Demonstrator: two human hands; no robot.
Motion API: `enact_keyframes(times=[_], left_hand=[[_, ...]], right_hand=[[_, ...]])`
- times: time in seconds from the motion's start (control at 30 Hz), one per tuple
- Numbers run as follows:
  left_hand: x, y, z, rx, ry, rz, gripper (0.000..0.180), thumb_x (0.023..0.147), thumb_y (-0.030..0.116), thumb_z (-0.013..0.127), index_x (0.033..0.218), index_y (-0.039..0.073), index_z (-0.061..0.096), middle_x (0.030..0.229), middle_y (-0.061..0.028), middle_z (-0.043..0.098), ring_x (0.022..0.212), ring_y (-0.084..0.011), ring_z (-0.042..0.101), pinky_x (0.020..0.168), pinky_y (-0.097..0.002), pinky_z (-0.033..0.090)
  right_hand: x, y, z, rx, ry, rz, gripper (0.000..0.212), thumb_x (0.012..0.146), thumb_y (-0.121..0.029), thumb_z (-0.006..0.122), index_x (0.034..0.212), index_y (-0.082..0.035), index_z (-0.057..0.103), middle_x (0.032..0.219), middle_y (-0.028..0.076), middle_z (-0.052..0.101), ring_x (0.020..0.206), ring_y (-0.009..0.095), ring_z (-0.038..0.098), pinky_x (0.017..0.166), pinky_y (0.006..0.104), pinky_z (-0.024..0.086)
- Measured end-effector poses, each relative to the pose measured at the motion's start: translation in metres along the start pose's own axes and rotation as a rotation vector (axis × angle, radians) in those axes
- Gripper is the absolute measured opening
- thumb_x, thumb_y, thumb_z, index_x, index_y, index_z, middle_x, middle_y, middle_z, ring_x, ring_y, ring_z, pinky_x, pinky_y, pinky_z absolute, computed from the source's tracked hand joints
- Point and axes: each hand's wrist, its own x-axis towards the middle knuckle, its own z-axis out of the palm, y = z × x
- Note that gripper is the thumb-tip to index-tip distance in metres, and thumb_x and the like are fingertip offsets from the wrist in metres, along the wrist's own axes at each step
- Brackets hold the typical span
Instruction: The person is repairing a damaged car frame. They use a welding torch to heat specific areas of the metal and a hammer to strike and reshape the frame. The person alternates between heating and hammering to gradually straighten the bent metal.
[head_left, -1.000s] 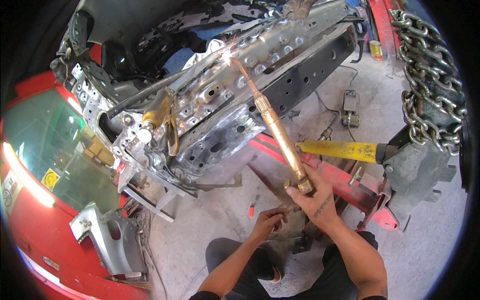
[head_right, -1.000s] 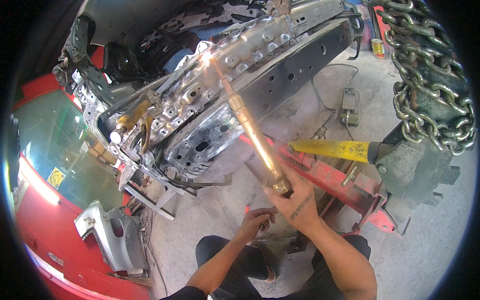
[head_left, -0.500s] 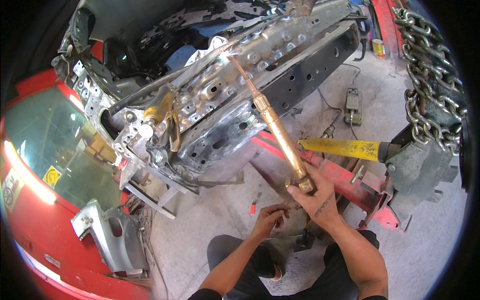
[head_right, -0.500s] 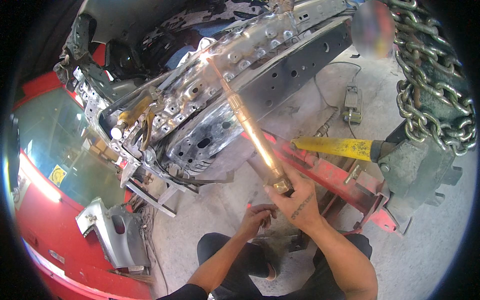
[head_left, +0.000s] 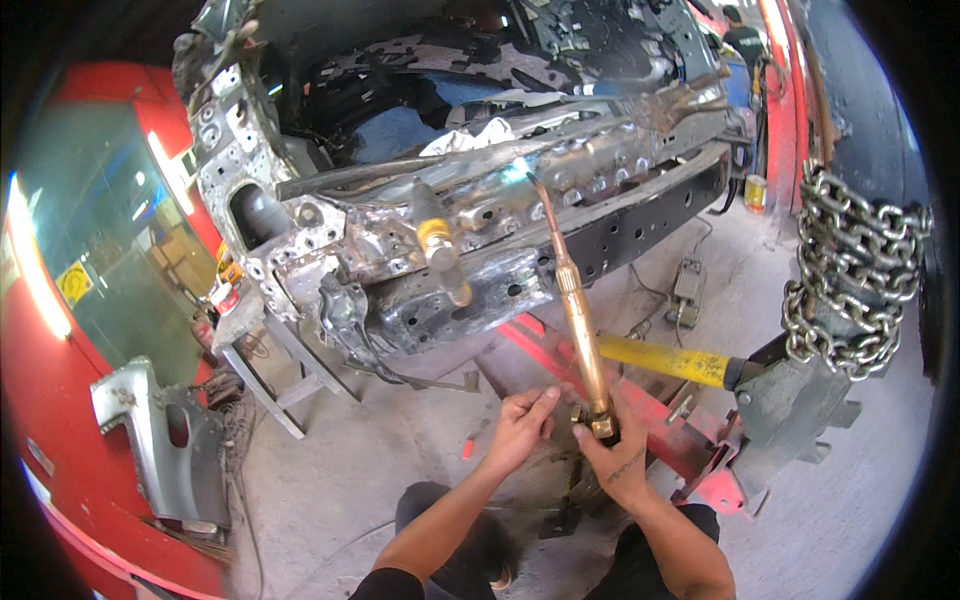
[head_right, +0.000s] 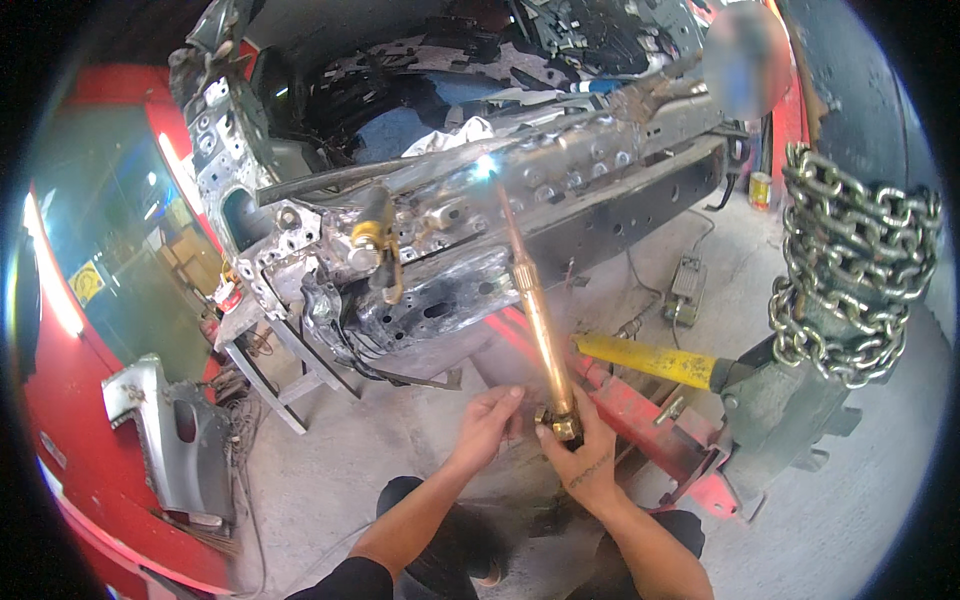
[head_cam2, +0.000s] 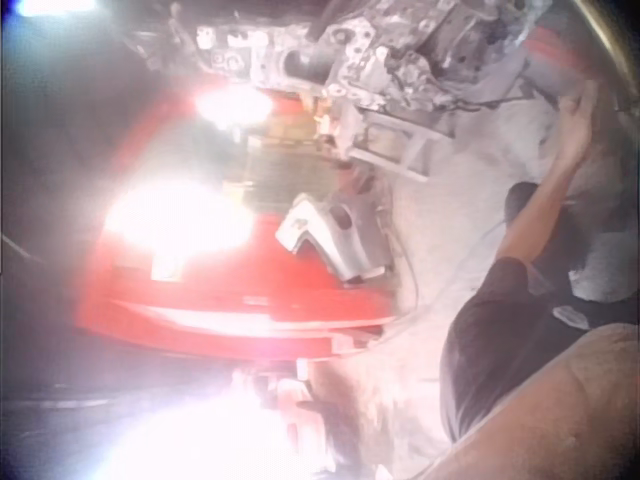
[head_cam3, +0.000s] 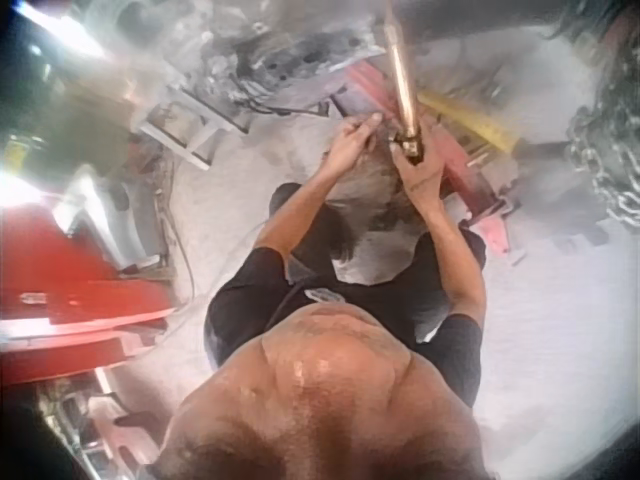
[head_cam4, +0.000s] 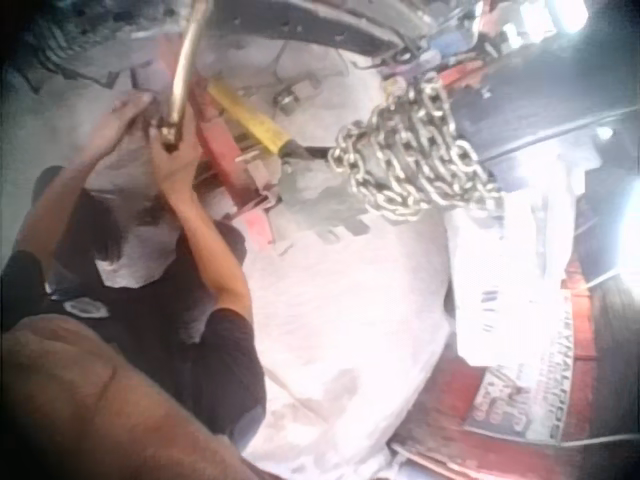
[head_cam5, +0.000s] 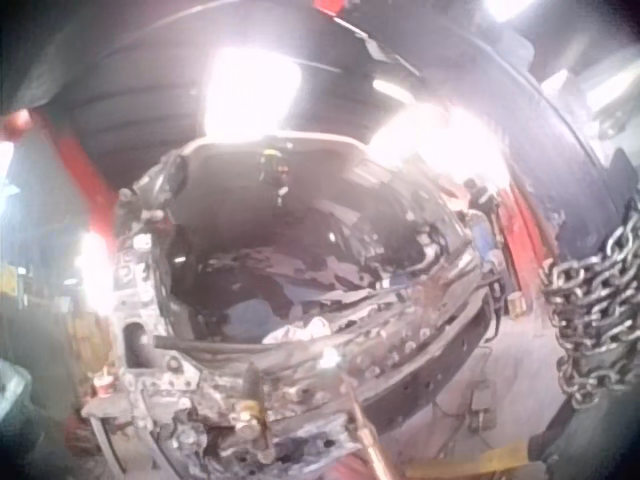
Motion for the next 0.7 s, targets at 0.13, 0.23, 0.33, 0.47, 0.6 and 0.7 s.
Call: enact_keyframes(times=[0.13,0.23,0.33,0.47,0.6,0.7], left_hand=[[-0.004,0.030,0.030,-0.065,-0.095,0.273,0.035,0.105,0.033,0.060,0.115,0.001,0.071,0.086,0.0020,0.067,0.073,-0.0049,0.054,0.063,-0.0231,0.043],[-0.006,0.032,0.029,0.015,-0.151,0.233,0.036,0.103,0.028,0.064,0.124,0.000,0.068,0.099,0.0008,0.069,0.090,-0.0062,0.059,0.079,-0.0260,0.051],[-0.012,0.018,0.017,0.167,-0.132,0.299,0.031,0.100,0.024,0.066,0.118,-0.001,0.068,0.094,-0.0002,0.069,0.088,-0.0064,0.060,0.077,-0.0279,0.052],[-0.020,-0.015,0.016,0.145,-0.098,0.296,0.032,0.096,0.026,0.071,0.108,-0.003,0.069,0.087,-0.0013,0.068,0.082,-0.0069,0.059,0.070,-0.0314,0.052],[-0.041,-0.013,0.019,-0.049,-0.167,0.001,0.032,0.098,0.032,0.069,0.106,0.002,0.070,0.081,0.0018,0.064,0.067,-0.0050,0.053,0.058,-0.0238,0.043],[-0.043,-0.018,-0.006,-0.048,-0.150,-0.005,0.032,0.099,0.034,0.066,0.107,0.003,0.071,0.079,0.0036,0.062,0.058,-0.0025,0.045,0.049,-0.0210,0.033]], right_hand=[[-0.025,-0.007,0.010,-0.100,0.007,0.015,0.067,0.083,-0.006,0.075,0.143,0.000,0.047,0.102,0.015,0.068,0.089,0.022,0.068,0.082,0.0350,0.054],[-0.034,-0.013,0.011,-0.149,-0.003,0.013,0.071,0.083,-0.006,0.073,0.146,0.001,0.042,0.104,0.016,0.068,0.090,0.023,0.068,0.084,0.0349,0.054],[-0.057,-0.005,0.022,-0.186,-0.014,0.066,0.072,0.084,-0.009,0.073,0.148,0.001,0.041,0.114,0.022,0.069,0.102,0.032,0.072,0.088,0.0397,0.056],[-0.099,0.026,0.027,-0.159,-0.031,0.008,0.077,0.085,-0.006,0.070,0.152,0.003,0.034,0.122,0.025,0.066,0.111,0.035,0.068,0.095,0.0422,0.054],[-0.123,0.001,0.010,-0.177,-0.188,0.182,0.085,0.082,-0.006,0.067,0.157,-0.001,0.027,0.132,0.022,0.061,0.122,0.029,0.061,0.105,0.0392,0.045],[-0.116,0.016,0.001,0.120,-0.371,0.383,0.076,0.083,-0.009,0.062,0.154,0.000,0.036,0.132,0.018,0.061,0.121,0.027,0.061,0.106,0.0379,0.045]])
